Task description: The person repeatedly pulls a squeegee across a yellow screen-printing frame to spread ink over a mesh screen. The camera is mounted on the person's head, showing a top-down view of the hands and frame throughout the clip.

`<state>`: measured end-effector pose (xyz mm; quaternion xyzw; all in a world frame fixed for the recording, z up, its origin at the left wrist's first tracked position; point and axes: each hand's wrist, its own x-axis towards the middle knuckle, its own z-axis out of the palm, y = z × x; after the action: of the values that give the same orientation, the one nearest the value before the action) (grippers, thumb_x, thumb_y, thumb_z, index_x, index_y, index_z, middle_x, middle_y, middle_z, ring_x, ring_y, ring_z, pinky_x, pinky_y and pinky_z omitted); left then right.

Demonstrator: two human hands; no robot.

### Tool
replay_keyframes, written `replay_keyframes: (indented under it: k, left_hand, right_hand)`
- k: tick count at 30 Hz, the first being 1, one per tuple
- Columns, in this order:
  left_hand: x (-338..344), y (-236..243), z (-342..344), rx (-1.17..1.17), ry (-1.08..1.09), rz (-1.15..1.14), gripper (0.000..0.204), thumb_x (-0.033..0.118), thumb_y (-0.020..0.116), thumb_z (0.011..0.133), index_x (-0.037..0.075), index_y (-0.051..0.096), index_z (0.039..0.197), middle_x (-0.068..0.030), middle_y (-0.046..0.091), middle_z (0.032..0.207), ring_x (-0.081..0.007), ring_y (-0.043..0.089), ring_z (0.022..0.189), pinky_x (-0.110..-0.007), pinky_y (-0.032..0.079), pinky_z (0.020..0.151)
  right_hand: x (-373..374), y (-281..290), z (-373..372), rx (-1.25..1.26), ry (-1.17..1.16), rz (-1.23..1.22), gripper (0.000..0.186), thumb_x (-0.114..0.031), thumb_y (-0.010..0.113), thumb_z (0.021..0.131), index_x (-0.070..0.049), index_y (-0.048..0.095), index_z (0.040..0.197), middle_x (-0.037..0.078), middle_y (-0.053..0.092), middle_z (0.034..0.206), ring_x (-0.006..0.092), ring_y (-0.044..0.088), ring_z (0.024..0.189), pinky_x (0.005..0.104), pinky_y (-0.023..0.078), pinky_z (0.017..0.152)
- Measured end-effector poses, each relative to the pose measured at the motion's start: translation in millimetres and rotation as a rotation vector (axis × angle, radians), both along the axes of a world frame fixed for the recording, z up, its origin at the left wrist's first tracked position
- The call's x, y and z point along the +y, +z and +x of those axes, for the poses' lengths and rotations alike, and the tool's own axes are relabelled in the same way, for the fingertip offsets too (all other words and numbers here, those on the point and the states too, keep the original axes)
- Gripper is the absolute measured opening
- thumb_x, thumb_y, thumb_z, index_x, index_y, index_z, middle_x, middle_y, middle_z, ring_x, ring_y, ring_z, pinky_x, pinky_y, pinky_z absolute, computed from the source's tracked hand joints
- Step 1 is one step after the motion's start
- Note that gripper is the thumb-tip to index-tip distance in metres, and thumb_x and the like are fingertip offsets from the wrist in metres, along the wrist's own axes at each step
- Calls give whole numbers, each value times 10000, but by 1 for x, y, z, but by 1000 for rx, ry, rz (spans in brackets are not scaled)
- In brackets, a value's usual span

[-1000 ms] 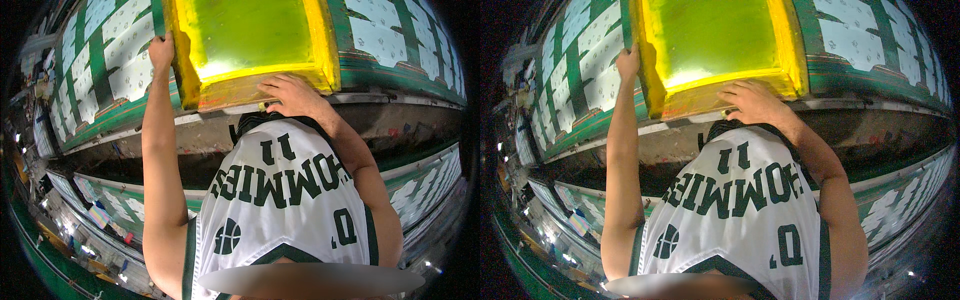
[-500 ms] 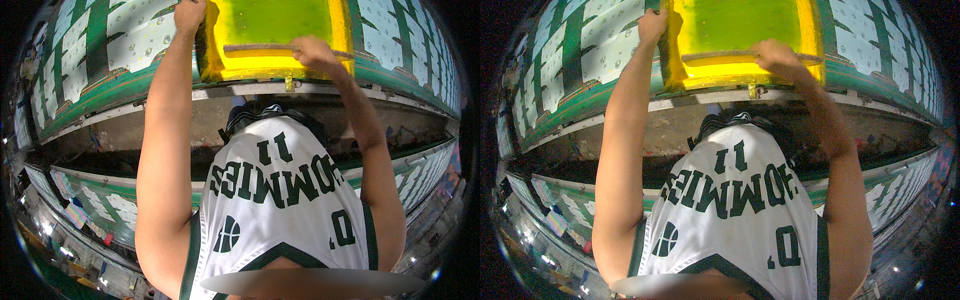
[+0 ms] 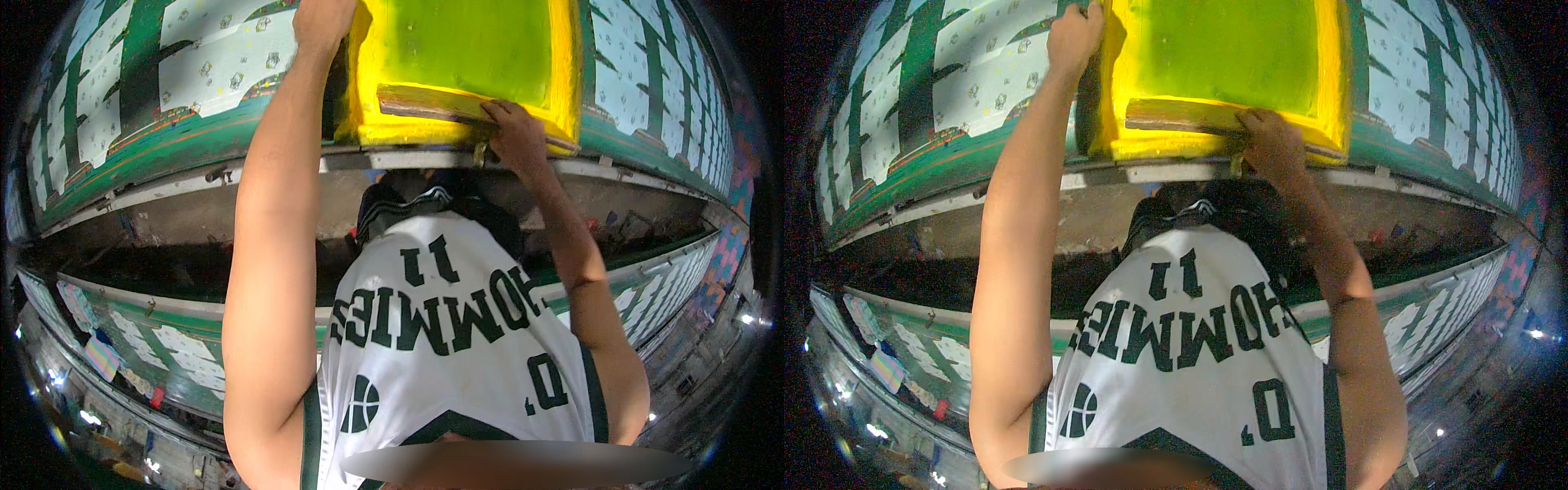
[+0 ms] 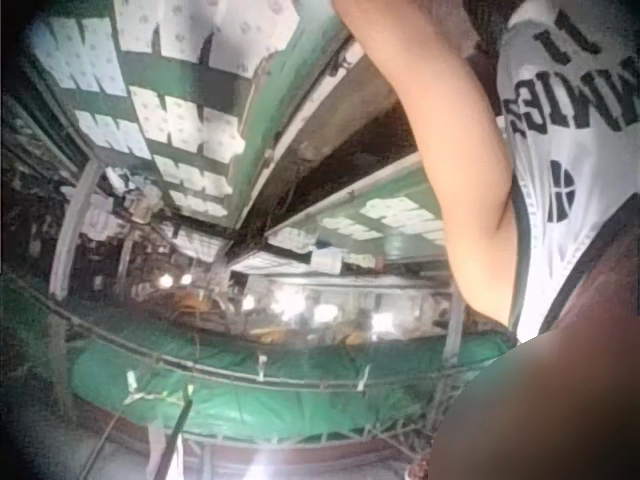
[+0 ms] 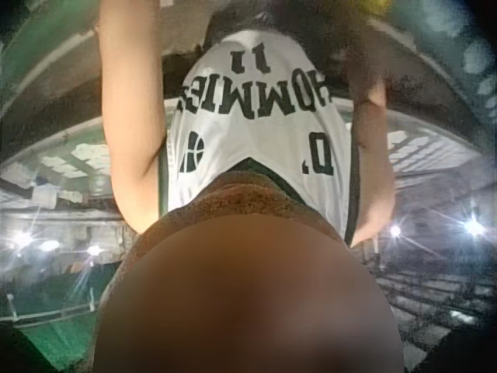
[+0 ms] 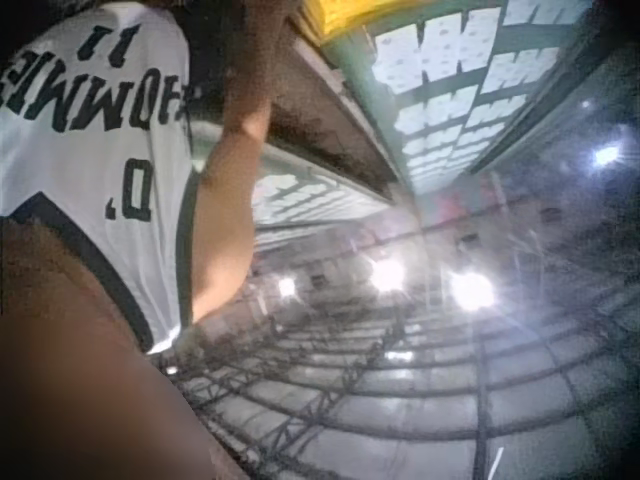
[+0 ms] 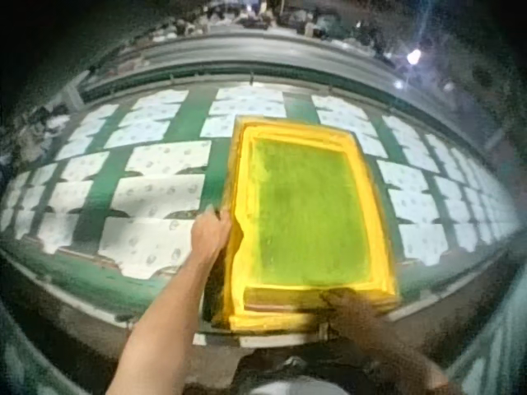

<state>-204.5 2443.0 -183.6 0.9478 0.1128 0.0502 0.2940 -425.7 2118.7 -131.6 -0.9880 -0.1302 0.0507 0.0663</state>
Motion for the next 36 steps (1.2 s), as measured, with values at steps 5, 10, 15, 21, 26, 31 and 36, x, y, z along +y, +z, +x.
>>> replay_keyframes:
  k: [5,10,15,21,26,31,36]
  left_hand:
    - [-3,13,1,111,-3,-11,547,450,453,1019,-27,683,1157,-323,715,1093,-509,686,1031,-570,533,935]
    - [-10,28,-2,135,40,4,537,455,479,1003,-23,707,1095,-323,717,1033,-504,687,1000,-555,534,921]
    - [-17,34,4,159,98,52,492,437,529,983,-12,718,1044,-295,728,986,-478,697,962,-540,536,894]
    - [-23,31,5,93,163,32,452,414,572,971,-13,709,1031,-284,732,947,-470,704,931,-524,544,871]
    - [-22,28,7,63,183,24,446,404,582,972,-22,707,1015,-294,727,931,-474,704,913,-524,548,851]
    - [-25,31,6,101,187,71,455,403,584,975,-39,694,989,-303,720,923,-480,701,905,-523,547,838]
    - [-27,32,6,66,198,65,441,387,603,969,-46,686,970,-299,716,890,-480,700,880,-517,547,817]
  right_hand:
    - [3,-7,99,-145,23,49,489,-28,698,747,-103,696,1230,124,713,1140,344,667,1113,474,556,927]
    - [-5,-3,260,-152,-23,-65,341,-76,677,814,-79,728,1152,166,731,1099,373,694,1051,505,572,888]
    - [-22,-4,411,-251,25,-114,251,-142,686,842,-54,754,1067,202,748,1019,416,722,964,534,590,837]
    - [-35,10,505,-274,30,-99,251,-219,709,845,-25,778,989,217,759,1010,404,742,951,529,607,825]
    - [-37,-5,462,-319,134,-105,273,-214,736,843,-29,771,1042,203,762,997,396,740,960,529,610,818]
    - [-49,7,469,-288,145,-58,285,-227,728,845,-61,771,1073,201,761,1001,391,738,982,530,603,848]
    - [-67,24,518,-319,134,-71,298,-257,714,849,-76,769,1079,196,762,1027,398,735,993,528,593,878]
